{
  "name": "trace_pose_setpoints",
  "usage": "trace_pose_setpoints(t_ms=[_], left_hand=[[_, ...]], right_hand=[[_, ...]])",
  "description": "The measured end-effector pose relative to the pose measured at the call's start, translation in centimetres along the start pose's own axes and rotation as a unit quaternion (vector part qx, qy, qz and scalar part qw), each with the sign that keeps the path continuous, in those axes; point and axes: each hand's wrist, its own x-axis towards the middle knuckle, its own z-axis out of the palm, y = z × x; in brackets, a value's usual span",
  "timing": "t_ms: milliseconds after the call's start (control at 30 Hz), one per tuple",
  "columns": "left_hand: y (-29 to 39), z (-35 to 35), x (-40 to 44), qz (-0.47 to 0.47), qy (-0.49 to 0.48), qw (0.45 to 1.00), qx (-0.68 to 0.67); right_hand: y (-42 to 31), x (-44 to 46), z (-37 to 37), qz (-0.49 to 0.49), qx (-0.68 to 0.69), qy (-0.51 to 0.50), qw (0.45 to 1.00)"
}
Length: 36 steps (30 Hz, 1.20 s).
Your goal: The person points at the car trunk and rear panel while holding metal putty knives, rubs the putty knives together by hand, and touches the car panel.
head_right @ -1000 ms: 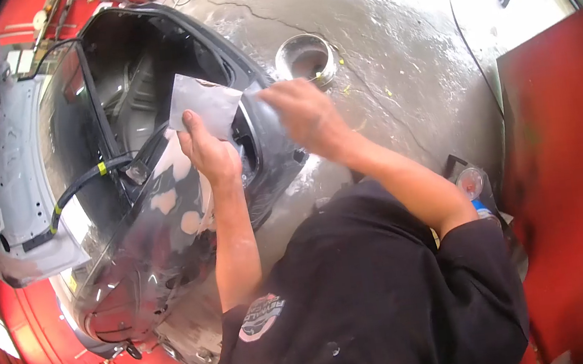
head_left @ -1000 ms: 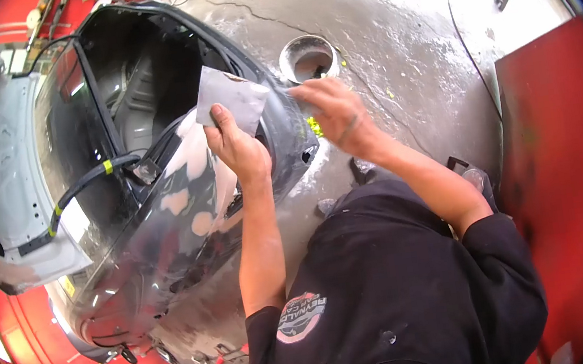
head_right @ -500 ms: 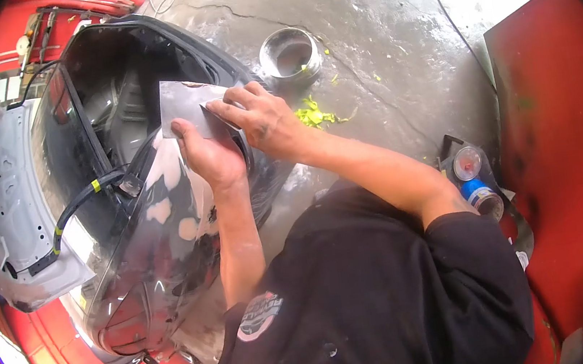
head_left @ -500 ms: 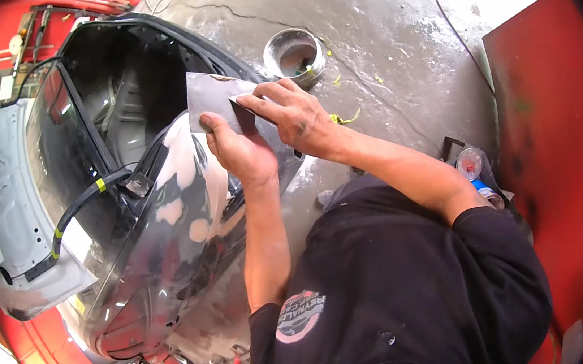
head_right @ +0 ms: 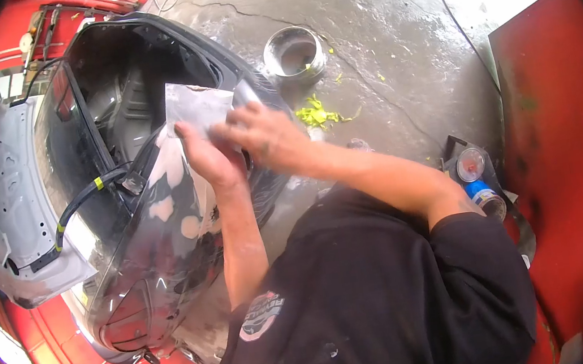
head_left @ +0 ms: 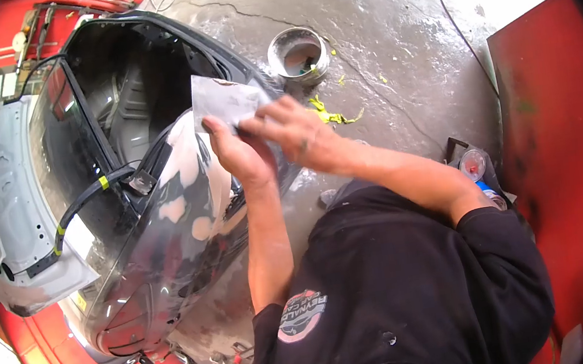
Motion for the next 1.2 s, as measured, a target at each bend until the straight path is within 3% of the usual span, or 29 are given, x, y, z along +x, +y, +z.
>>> trace_pose_setpoints(t_ms=[33, 133, 167, 300, 433, 533, 633, 733, 1200], left_hand=[[0.7, 1.0, -0.3, -0.023, 0.049, 0.999, -0.006], [-0.2, -0.8, 0.2, -0.023, -0.023, 0.998, -0.053], [-0.5, -2.3, 0.6, -0.027, -0.048, 0.998, -0.010], [0.7, 0.0, 0.2, -0.033, 0.046, 0.998, -0.006], [-0.5, -1.4, 0.5, -0.007, -0.042, 0.999, 0.008], [-1.0, -1.1, -0.3, 0.033, -0.009, 0.999, 0.034], [-0.7, -0.8, -0.1, 0.007, 0.044, 0.998, 0.042], [-1.3, -1.8, 0.4, 0.017, 0.006, 1.000, 0.018], [-0.6, -2.8, 1.4, -0.022, 0.014, 1.000, 0.003]], right_hand=[[-0.9, -0.5, 0.4, -0.008, 0.007, -0.016, 1.000], [-0.2, 1.7, 0.3, 0.004, 0.003, -0.005, 1.000], [-0.3, 2.9, 0.0, 0.006, -0.010, -0.007, 1.000], [-1.3, 0.8, 1.0, -0.010, 0.009, -0.027, 1.000], [-0.2, 2.6, 0.3, 0.023, -0.003, 0.011, 1.000], [0.3, 2.1, 1.1, 0.027, -0.008, 0.010, 1.000], [-0.8, -0.7, 1.8, 0.022, -0.006, -0.020, 1.000], [1.2, 0.5, 1.5, 0.017, -0.013, -0.002, 1.000], [3.8, -0.3, 0.1, -0.024, -0.047, -0.053, 0.997]])
